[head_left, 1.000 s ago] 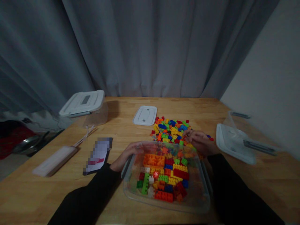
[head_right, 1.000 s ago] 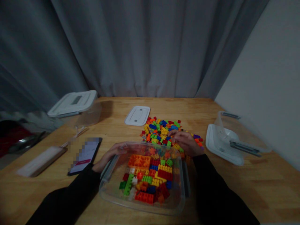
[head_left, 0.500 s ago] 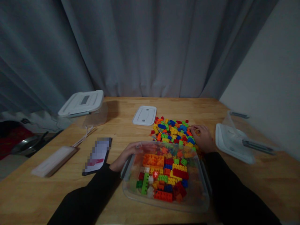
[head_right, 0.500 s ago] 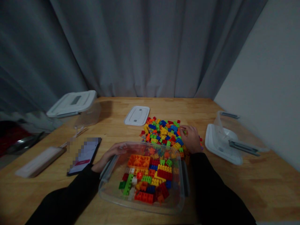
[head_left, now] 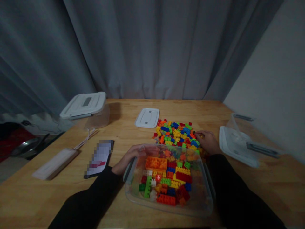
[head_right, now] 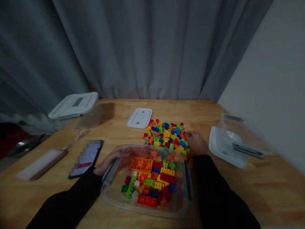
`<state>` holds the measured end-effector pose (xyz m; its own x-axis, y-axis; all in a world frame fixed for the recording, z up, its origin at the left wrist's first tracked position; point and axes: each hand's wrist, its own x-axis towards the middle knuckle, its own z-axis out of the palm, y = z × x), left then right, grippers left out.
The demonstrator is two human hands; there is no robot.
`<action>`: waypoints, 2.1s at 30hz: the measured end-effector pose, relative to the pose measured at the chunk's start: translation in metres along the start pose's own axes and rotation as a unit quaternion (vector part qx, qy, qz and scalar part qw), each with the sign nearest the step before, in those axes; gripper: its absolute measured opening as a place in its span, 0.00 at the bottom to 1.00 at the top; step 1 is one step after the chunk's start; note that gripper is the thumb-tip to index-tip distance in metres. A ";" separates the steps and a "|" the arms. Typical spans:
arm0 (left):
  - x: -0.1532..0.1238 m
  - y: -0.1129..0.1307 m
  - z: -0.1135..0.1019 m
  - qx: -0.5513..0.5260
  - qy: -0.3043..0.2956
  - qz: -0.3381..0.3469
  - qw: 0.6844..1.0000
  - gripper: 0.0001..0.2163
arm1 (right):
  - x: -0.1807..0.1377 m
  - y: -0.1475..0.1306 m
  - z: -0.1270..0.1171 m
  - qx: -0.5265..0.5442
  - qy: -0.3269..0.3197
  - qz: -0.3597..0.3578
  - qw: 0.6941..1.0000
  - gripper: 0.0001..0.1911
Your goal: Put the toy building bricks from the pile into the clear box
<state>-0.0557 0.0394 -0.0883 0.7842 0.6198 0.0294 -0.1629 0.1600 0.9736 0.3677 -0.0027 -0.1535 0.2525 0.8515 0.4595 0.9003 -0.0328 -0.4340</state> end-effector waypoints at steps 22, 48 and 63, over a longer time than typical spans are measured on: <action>0.001 -0.002 0.000 -0.013 -0.005 0.006 1.000 0.23 | 0.000 -0.015 -0.006 0.054 -0.019 -0.055 0.997 0.18; 0.001 -0.002 0.001 -0.030 0.000 -0.004 1.000 0.22 | -0.008 -0.015 -0.028 0.080 -0.103 -0.070 0.989 0.16; 0.001 0.003 0.004 -0.015 -0.009 0.004 1.000 0.22 | -0.007 -0.028 -0.037 0.147 -0.061 -0.026 0.987 0.18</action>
<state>-0.0531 0.0373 -0.0849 0.7937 0.6069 0.0407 -0.1859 0.1783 0.9663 0.3543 -0.0268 -0.1160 0.1487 0.9051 0.3984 0.7641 0.1505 -0.6273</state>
